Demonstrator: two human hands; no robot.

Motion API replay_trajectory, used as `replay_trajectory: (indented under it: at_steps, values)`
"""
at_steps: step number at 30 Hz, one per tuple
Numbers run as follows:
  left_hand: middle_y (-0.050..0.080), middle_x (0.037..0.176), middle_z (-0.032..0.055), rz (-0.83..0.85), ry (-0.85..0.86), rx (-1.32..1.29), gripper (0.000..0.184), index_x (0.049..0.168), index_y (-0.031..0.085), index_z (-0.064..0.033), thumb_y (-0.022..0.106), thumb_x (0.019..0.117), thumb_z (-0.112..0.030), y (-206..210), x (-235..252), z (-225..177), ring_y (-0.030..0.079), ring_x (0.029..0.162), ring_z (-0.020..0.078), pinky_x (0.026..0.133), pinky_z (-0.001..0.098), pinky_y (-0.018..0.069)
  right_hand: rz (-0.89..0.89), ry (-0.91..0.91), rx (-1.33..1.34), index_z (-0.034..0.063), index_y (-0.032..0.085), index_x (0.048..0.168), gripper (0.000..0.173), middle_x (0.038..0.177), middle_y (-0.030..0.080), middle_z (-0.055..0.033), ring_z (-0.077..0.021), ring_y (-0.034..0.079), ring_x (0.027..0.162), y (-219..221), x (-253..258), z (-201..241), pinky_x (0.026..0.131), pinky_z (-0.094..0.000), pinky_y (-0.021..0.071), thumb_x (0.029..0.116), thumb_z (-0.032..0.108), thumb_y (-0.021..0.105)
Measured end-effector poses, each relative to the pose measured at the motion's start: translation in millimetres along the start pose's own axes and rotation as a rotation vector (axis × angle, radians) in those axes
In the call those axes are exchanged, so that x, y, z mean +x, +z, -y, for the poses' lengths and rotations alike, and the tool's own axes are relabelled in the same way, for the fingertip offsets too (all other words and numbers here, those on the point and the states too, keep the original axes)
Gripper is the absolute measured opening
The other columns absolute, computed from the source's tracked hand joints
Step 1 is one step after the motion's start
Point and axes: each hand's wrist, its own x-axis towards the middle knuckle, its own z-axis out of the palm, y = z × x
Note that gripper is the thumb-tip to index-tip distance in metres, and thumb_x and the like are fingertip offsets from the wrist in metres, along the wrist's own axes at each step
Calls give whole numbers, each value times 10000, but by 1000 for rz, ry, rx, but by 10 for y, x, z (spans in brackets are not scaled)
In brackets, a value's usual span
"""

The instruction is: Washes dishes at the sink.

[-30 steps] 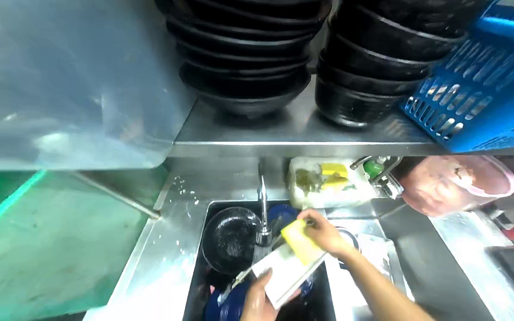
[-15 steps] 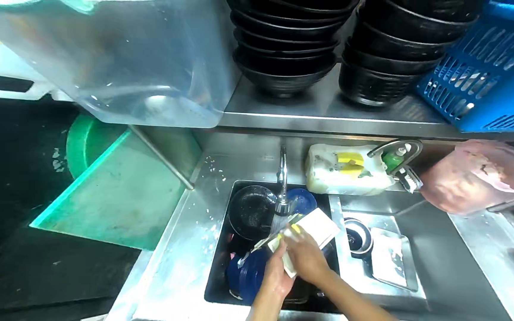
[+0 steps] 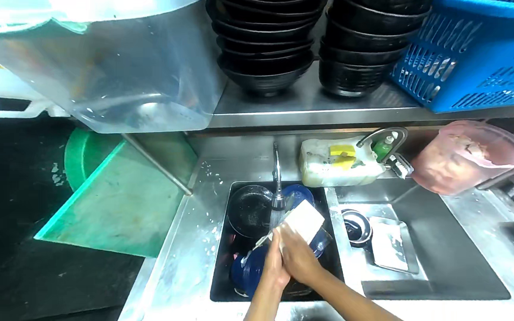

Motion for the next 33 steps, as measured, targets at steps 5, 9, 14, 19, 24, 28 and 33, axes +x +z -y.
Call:
replay_trajectory:
  at_steps: [5, 9, 14, 19, 24, 28, 33]
  values:
    - [677, 1170, 204, -15, 100, -121, 399, 1429, 450, -33, 451, 1102, -263, -111, 254, 136, 704, 1023, 283, 864, 472, 604, -208, -134, 12, 111, 572, 1469, 452, 1583, 475, -89, -299, 448, 1461, 201, -228, -471, 1220, -477, 357, 1029, 142, 474]
    - [649, 1204, 254, -50, 111, -143, 464, 1457, 376, -48, 499, 1013, 1, -94, 212, 116, 703, 1020, 361, 831, 529, 613, -259, -12, 2, 74, 556, 1476, 447, 1602, 440, -121, -306, 439, 1464, -105, 141, -1103, 1230, -474, 335, 1053, 131, 422]
    - [633, 1210, 283, 48, 184, -98, 679, 1436, 371, -23, 504, 799, 170, -84, 86, 162, 696, 1007, 390, 801, 553, 614, -314, 162, -77, 64, 543, 1481, 449, 1647, 370, -105, -306, 328, 1528, -380, 471, -1384, 1255, -492, 273, 1056, 147, 424]
    - [661, 1143, 246, 8, 187, -144, 462, 1382, 416, -19, 493, 937, 82, -87, 201, 127, 712, 962, 332, 791, 500, 621, -384, -105, -31, 43, 684, 1313, 364, 1490, 579, -96, -293, 513, 1410, 136, -65, -756, 1193, -455, 398, 1026, 104, 469]
    - [666, 1080, 227, -12, 216, -72, 498, 1333, 444, -8, 500, 853, 112, -63, 173, 71, 707, 902, 313, 737, 488, 618, -414, -201, 26, 93, 729, 1246, 319, 1423, 639, -56, -262, 561, 1365, 151, -185, -694, 1172, -448, 424, 1041, 155, 492]
    - [649, 1171, 262, 94, 229, -40, 710, 1393, 391, -2, 513, 718, 177, -49, 76, 164, 705, 980, 356, 778, 534, 619, -465, 170, 61, 26, 690, 1293, 370, 1479, 576, -135, -296, 518, 1395, -301, 364, -1214, 1191, -466, 386, 1045, 169, 456]
    - [663, 1121, 273, 145, 93, -58, 615, 1343, 401, 1, 532, 754, 119, 93, -33, 230, 715, 941, 378, 762, 539, 619, -507, 136, 58, 41, 583, 1435, 418, 1554, 498, -132, -286, 449, 1456, -540, 463, -855, 1222, -457, 349, 1076, 182, 424]
